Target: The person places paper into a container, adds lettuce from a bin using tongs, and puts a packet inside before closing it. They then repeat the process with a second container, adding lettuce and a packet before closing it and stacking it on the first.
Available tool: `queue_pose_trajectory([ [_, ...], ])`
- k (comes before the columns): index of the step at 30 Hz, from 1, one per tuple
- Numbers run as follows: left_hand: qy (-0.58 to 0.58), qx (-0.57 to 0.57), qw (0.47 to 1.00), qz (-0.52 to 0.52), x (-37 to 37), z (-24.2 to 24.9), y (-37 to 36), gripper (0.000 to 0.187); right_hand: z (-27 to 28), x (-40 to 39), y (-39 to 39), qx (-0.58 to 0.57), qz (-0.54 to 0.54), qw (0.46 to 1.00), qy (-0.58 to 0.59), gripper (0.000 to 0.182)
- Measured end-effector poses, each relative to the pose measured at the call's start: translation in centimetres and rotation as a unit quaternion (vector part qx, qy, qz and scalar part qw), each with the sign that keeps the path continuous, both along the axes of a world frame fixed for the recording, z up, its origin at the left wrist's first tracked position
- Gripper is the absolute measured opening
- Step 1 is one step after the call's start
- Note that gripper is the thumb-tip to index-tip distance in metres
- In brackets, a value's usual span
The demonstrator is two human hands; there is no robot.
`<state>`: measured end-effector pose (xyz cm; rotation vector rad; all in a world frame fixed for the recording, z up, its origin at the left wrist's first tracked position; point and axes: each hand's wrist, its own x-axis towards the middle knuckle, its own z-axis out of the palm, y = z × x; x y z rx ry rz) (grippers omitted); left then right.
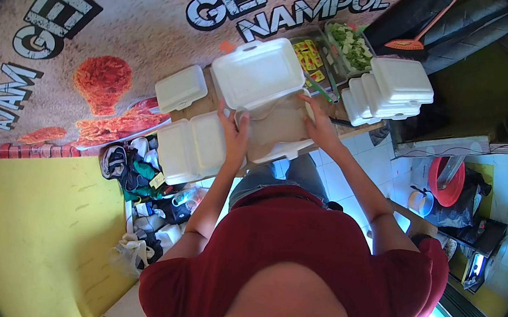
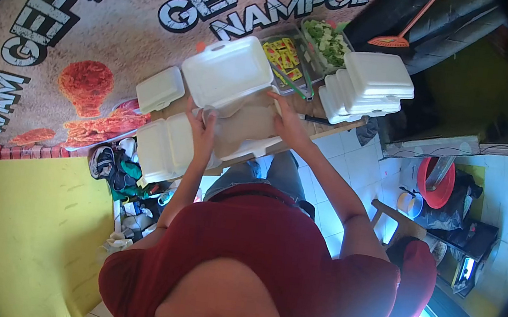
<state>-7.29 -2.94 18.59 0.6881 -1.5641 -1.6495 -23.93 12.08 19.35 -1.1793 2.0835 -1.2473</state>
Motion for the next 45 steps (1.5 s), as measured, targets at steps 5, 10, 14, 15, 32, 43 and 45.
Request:
queue_pose_trajectory([
  [5, -0.021, -0.094, 0.992, 0.078, -2.8, -0.4, -3.9, 0.068, 0.6, -6.7, -3.0, -0.013, -0.029, 0.999, 0.034, 0.042],
  [10, 0.003, -0.005, 0.994, 0.108, -4.2, -0.5, -4.4, 0.072, -6.8, -13.0, -6.8, 0.254, -0.147, 0.941, 0.171, 0.119],
  [14, 0.014, -0.029, 0.989, 0.144, -5.2, -1.0, -4.0, 0.075, -9.9, -15.9, -7.8, 0.334, -0.053, 0.94, 0.036, 0.125],
  [15, 0.014, -0.033, 0.988, 0.152, -5.3, -1.1, -3.9, 0.076, -11.0, -16.2, -7.9, 0.323, -0.064, 0.943, 0.043, 0.121],
  [32, -0.023, -0.012, 0.98, 0.197, -4.2, 0.1, -3.4, 0.075, 5.7, -12.3, -4.1, 0.102, -0.077, 0.975, 0.183, 0.039],
  [43, 0.035, -0.067, 0.992, 0.105, -9.7, -0.7, -4.3, 0.075, 18.0, -25.7, 1.9, 0.219, 0.056, 0.894, 0.386, 0.057],
  [45, 0.039, -0.066, 0.993, 0.086, -10.6, -2.3, -4.8, 0.075, 17.7, -29.3, 2.2, 0.27, 0.095, 0.858, 0.427, 0.061],
])
